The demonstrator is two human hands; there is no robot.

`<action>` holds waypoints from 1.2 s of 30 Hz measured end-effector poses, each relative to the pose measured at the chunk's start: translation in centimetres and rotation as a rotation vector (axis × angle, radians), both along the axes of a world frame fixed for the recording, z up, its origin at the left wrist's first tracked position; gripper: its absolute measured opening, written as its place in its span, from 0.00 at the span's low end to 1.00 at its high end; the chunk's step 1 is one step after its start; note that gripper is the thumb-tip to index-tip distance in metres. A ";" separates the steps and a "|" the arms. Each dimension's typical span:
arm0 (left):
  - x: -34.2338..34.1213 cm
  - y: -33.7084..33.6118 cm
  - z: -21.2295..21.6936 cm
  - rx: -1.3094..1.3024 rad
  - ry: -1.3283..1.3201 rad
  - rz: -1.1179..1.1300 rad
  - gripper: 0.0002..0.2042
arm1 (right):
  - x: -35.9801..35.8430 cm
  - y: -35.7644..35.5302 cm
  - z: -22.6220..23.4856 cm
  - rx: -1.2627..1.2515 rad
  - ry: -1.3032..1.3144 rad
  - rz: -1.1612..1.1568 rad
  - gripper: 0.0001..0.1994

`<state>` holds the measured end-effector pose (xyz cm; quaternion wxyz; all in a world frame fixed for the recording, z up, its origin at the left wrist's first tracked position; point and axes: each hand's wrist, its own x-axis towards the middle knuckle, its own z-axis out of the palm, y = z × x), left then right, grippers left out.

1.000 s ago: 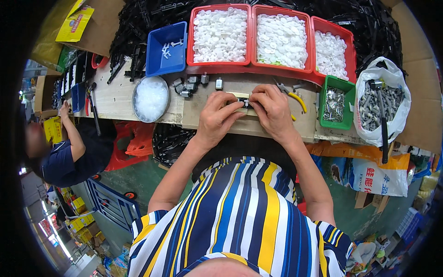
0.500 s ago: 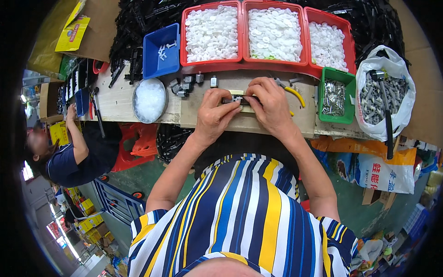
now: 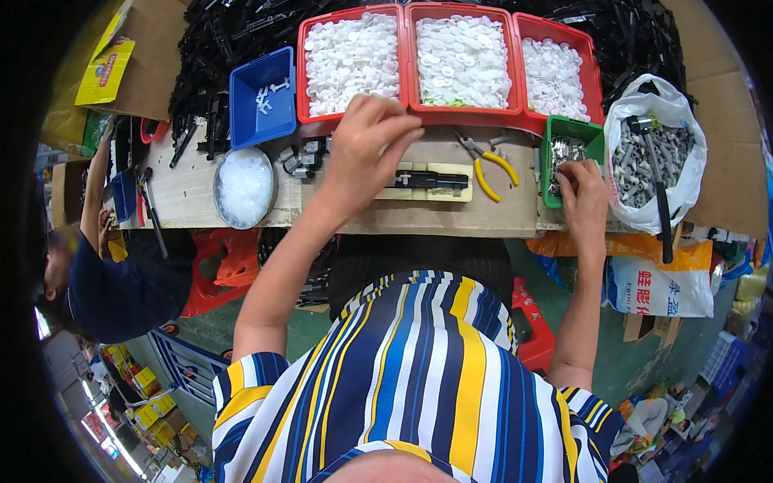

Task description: The person assembles small hardware components at a workbench. They pick up small metal pieces and white plastic parts, place them into a wooden jig, and use pliers to secure them. The person repeats this process for multiple units, placing the finished items on the table.

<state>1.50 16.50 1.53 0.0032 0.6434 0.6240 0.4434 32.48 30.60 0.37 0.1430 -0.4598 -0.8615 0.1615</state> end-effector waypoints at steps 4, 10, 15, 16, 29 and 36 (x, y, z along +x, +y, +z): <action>-1.0 5.7 -0.7 -0.012 0.197 -0.014 0.05 | -0.8 0.1 -0.2 0.039 0.066 0.029 0.04; -1.6 10.7 -1.8 -0.145 0.468 0.046 0.04 | -0.2 0.0 -0.4 0.015 0.135 -0.030 0.06; -2.1 11.0 -1.6 -0.164 0.473 0.016 0.05 | -0.2 0.2 -0.5 0.011 0.121 0.010 0.06; -2.1 10.8 -1.3 -0.117 0.421 -0.003 0.05 | -0.2 0.4 -0.7 0.032 0.104 0.025 0.06; 4.4 3.3 0.6 -0.332 -0.992 -0.120 0.09 | -3.0 -1.5 2.8 -0.134 0.439 -0.026 0.03; 6.9 1.0 -0.1 -0.389 -1.432 -0.198 0.08 | -7.9 -4.8 4.4 -0.199 0.740 0.175 0.05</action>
